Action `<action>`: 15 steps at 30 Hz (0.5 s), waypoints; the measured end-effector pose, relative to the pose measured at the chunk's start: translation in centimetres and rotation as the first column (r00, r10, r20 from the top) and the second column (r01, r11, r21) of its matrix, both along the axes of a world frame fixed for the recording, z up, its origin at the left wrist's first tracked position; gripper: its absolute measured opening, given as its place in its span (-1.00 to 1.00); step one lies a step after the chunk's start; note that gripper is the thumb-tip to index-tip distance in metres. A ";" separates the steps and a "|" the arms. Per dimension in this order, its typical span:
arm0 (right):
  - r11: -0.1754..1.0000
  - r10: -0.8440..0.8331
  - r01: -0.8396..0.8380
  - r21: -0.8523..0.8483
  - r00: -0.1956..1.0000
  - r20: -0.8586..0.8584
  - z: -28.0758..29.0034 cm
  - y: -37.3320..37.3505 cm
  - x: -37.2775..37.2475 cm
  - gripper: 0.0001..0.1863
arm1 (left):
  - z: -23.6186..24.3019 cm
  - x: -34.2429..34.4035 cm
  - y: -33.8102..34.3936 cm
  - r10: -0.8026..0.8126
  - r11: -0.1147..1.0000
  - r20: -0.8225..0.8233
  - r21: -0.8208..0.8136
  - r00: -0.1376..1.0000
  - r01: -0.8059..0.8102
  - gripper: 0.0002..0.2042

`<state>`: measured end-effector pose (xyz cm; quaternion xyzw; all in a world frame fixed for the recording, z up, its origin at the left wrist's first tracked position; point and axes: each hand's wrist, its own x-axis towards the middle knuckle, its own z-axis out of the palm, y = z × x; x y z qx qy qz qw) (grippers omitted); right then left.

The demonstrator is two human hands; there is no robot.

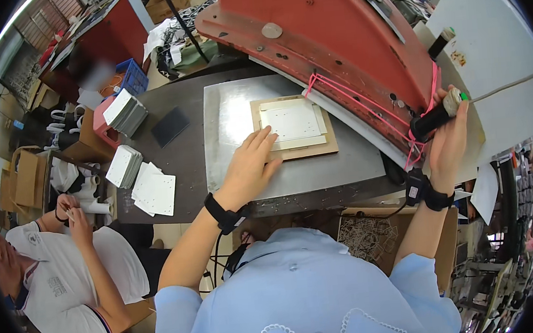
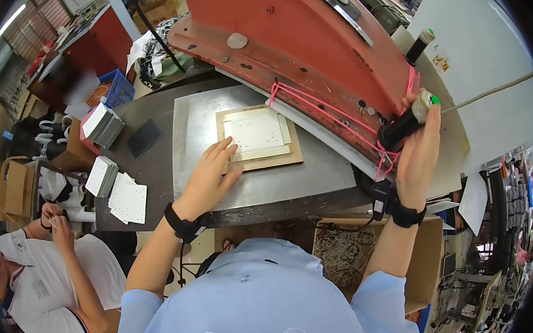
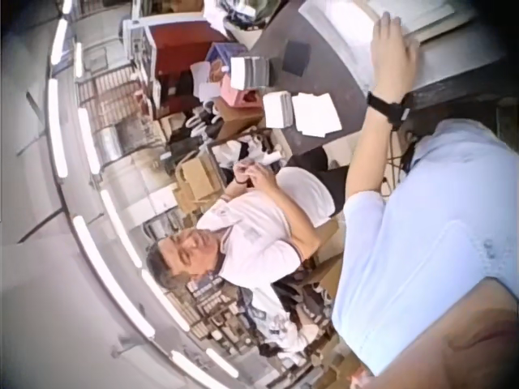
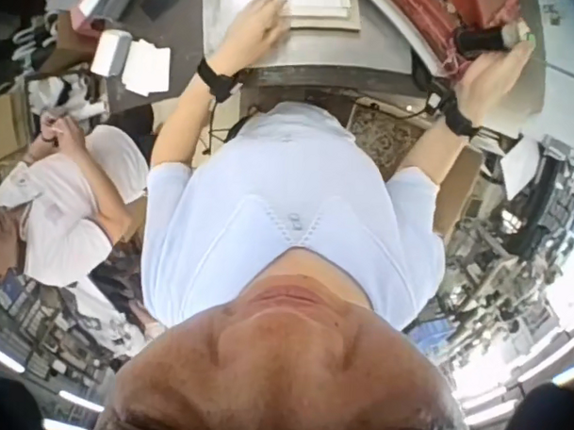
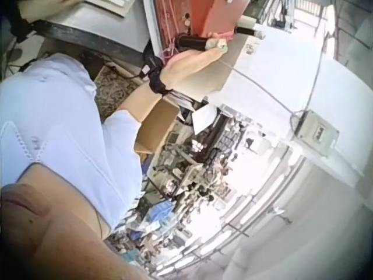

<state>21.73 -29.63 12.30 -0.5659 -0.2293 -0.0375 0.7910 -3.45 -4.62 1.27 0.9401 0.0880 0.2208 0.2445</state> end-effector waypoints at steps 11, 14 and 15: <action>0.696 0.339 0.142 -0.704 0.799 0.497 -10.1 8.1 -5.3 -0.70 | -1.6 0.7 0.3 0.042 0.995 -0.030 0.093 0.999 -0.039 -0.52; 0.644 0.364 0.212 -0.735 0.761 0.538 -12.5 10.6 -5.9 -0.68 | -1.8 0.4 0.4 0.074 0.992 -0.023 0.107 0.997 -0.071 -0.51; 0.626 0.369 0.238 -0.743 0.748 0.551 -13.1 11.1 -6.4 -0.67 | -2.0 0.4 0.3 0.085 0.990 -0.023 0.115 0.996 -0.082 -0.51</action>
